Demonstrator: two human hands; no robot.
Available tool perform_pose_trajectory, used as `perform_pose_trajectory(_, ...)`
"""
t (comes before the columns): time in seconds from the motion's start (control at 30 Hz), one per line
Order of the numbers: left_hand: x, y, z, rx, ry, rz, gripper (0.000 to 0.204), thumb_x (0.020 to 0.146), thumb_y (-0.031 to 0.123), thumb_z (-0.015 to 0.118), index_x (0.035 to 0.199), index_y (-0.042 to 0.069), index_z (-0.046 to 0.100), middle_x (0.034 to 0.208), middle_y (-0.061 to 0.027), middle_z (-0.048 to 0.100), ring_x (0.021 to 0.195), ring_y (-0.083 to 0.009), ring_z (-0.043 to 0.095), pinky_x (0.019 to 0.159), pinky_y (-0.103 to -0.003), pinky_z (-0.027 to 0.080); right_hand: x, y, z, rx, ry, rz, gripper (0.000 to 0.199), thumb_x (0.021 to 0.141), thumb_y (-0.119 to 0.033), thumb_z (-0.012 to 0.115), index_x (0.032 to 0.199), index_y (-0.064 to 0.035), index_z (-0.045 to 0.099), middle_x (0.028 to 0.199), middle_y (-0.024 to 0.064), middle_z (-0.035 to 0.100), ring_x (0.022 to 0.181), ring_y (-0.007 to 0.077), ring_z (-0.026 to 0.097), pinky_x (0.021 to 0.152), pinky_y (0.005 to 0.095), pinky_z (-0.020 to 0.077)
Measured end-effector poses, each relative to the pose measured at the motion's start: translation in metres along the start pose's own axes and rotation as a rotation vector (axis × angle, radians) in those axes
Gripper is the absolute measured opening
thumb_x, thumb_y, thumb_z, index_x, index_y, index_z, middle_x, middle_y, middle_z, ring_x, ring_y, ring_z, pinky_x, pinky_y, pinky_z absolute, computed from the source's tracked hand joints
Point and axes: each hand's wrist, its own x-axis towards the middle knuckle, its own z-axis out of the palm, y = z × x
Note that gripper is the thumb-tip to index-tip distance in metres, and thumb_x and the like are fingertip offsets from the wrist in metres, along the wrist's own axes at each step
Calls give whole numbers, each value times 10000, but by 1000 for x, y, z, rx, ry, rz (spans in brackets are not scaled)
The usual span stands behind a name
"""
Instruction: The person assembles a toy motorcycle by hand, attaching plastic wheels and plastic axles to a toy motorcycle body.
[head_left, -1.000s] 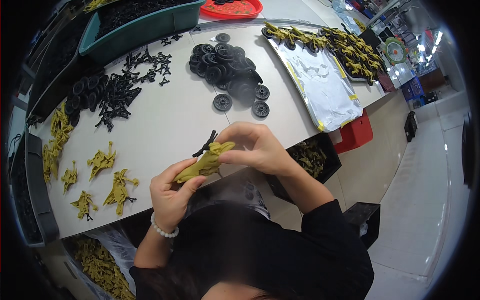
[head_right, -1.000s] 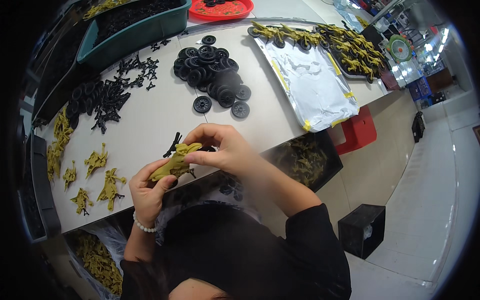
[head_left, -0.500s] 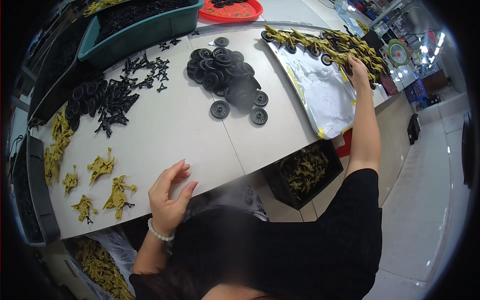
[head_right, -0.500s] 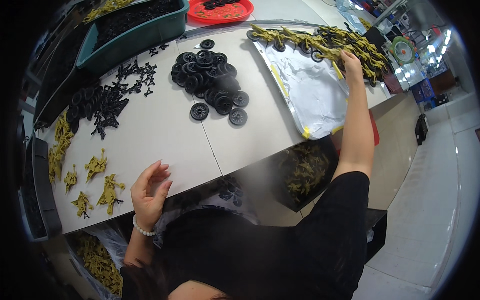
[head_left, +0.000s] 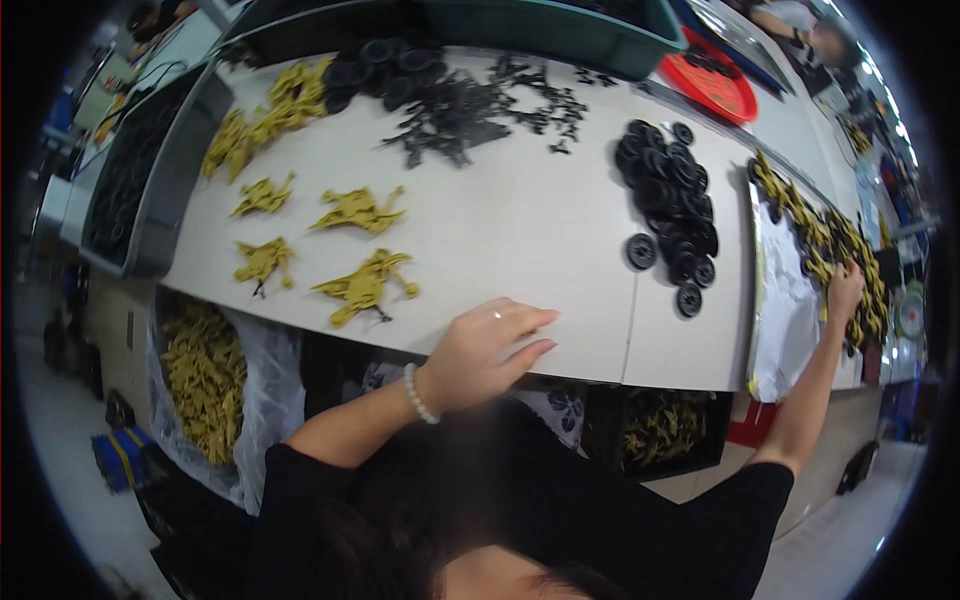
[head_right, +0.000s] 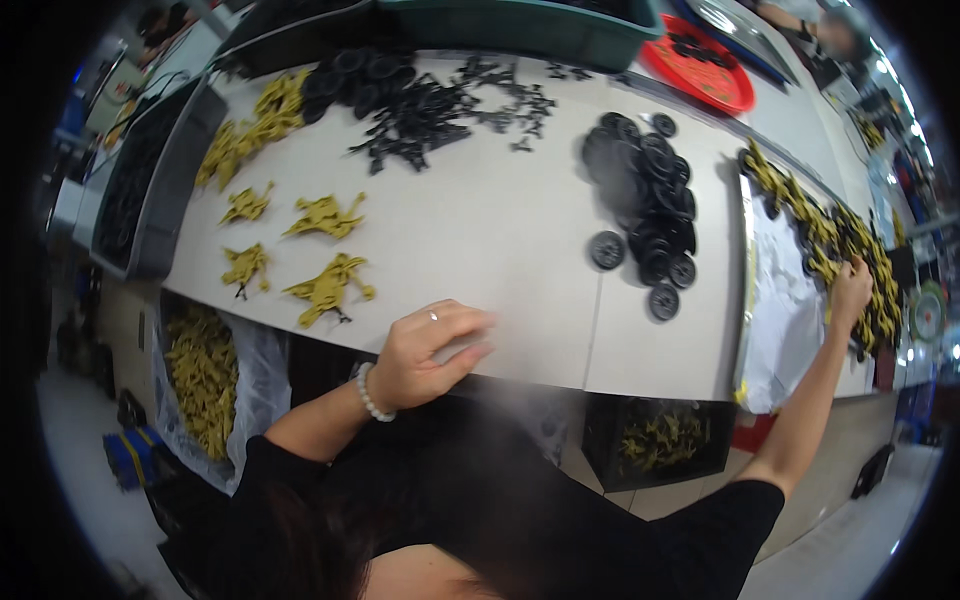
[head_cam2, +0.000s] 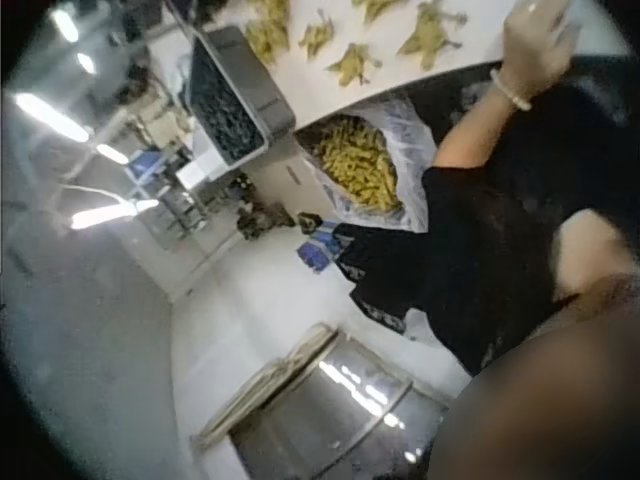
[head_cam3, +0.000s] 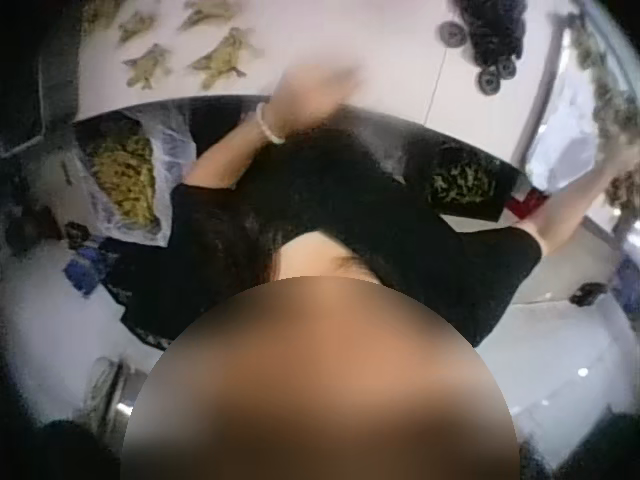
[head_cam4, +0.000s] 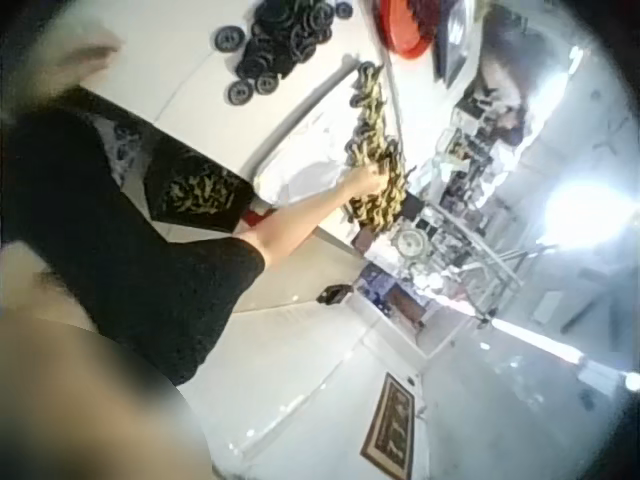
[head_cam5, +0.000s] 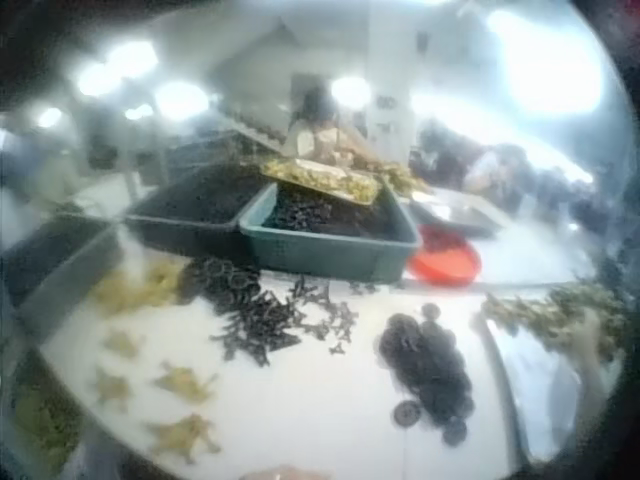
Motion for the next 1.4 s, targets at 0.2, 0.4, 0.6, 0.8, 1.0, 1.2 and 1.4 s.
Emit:
perform_pose_trajectory(0.2, -29, 4, -55, 382, 155, 160, 354, 734, 9, 716, 1076, -21, 628, 1064, -175, 649, 940, -339, 633, 818, -397, 516, -111, -245, -161, 738, -336, -337, 229, 896, -92, 620, 1116, -29, 644, 1032, 96, 677, 943, 175, 637, 794, 287, 484)
perform_pose_trajectory(0.4, -47, 9, -137, 760, 13, -211, 469, 723, 23, 682, 1179, -26, 588, 1251, -191, 558, 1157, -373, 521, 980, -437, 436, -182, -368, -223, 874, -661, -617, 114, 804, -27, 676, 913, -1, 653, 820, 114, 653, 746, 236, 634, 665, 310, 479)
perform_pose_trajectory(0.6, -48, -17, -122, 529, -77, -166, 399, 759, -1, 650, 1153, -40, 601, 1203, -176, 581, 1144, -345, 521, 960, -402, 450, -164, -410, -200, 824, -563, -693, 139, 824, -65, 675, 926, 26, 653, 811, 128, 653, 731, 224, 630, 688, 312, 489)
perform_pose_trajectory(0.8, -18, -18, -62, 451, -97, 3, 379, 769, 17, 658, 1139, -53, 610, 1176, -163, 593, 1114, -319, 534, 944, -396, 456, -156, -395, -199, 658, -556, -510, 165, 784, -32, 676, 944, 11, 672, 827, 125, 659, 783, 231, 648, 727, 320, 501)
perform_pose_trajectory(1.0, -4, -16, -36, 384, -164, 60, 427, 758, 42, 678, 1171, -39, 602, 1204, -154, 582, 1140, -309, 516, 959, -406, 437, -176, -372, -182, 535, -577, -646, 352, 710, -121, 741, 1033, -5, 666, 1023, 127, 637, 1002, 286, 570, 888, 360, 462)
perform_pose_trajectory(1.2, -7, -9, -56, 327, -90, -7, 516, 741, 63, 707, 1230, -22, 568, 1257, -185, 548, 1158, -351, 502, 977, -427, 425, -186, -373, -163, 543, -401, -743, 325, 700, -133, 693, 1004, -20, 669, 989, 101, 634, 970, 281, 561, 861, 381, 469)
perform_pose_trajectory(1.4, 5, -28, -125, 589, 146, -133, 439, 760, 43, 691, 1180, -38, 588, 1192, -189, 596, 1073, -348, 574, 956, -392, 447, -202, -376, -189, 795, -506, -686, 365, 679, -61, 709, 1036, -13, 649, 1021, 114, 605, 996, 286, 549, 871, 369, 455)
